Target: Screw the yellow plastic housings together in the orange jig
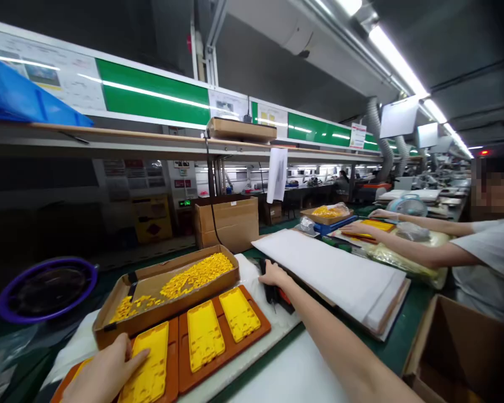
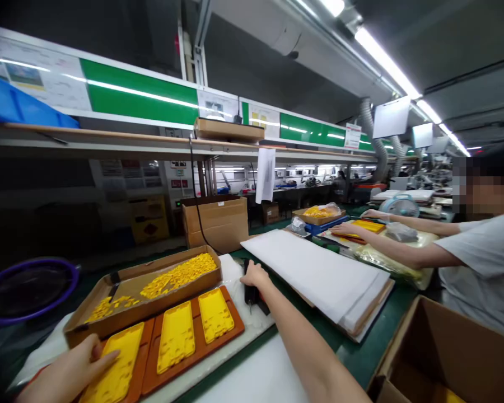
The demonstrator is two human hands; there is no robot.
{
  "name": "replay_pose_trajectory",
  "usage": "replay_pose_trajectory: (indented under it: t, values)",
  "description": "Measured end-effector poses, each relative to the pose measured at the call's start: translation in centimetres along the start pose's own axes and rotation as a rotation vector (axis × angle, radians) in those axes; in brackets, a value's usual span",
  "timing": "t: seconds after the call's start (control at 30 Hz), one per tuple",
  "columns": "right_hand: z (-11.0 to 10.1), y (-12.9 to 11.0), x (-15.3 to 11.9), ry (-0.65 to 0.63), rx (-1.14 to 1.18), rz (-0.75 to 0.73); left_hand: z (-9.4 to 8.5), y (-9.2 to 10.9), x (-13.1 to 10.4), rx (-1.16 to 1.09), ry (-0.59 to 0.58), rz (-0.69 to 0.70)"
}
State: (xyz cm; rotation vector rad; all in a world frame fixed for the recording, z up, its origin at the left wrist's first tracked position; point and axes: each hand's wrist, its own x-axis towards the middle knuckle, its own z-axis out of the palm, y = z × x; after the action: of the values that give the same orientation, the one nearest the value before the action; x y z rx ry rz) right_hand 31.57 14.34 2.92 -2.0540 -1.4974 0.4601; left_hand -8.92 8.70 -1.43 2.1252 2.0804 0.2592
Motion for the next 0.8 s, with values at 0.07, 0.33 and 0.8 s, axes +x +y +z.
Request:
replay_pose_trajectory:
  t: [0.07,0.33,0.8]
  values:
    - [0.7,0.3,0.2,-0.038,0.080,0.082,0.1,-0.2,0.3,0.024,0.013,0.001]
    - [-3.4,-0.8,-1.7,-0.095,0.783,0.001,-1.7,0.6,-0.5,-0.062,0.093,-0.005]
    - [-2.7,-16.1,-12.3,-0.315,1.637,-0.639,-4.4,3.8,-2.9,-0.255,0.102,0.048]
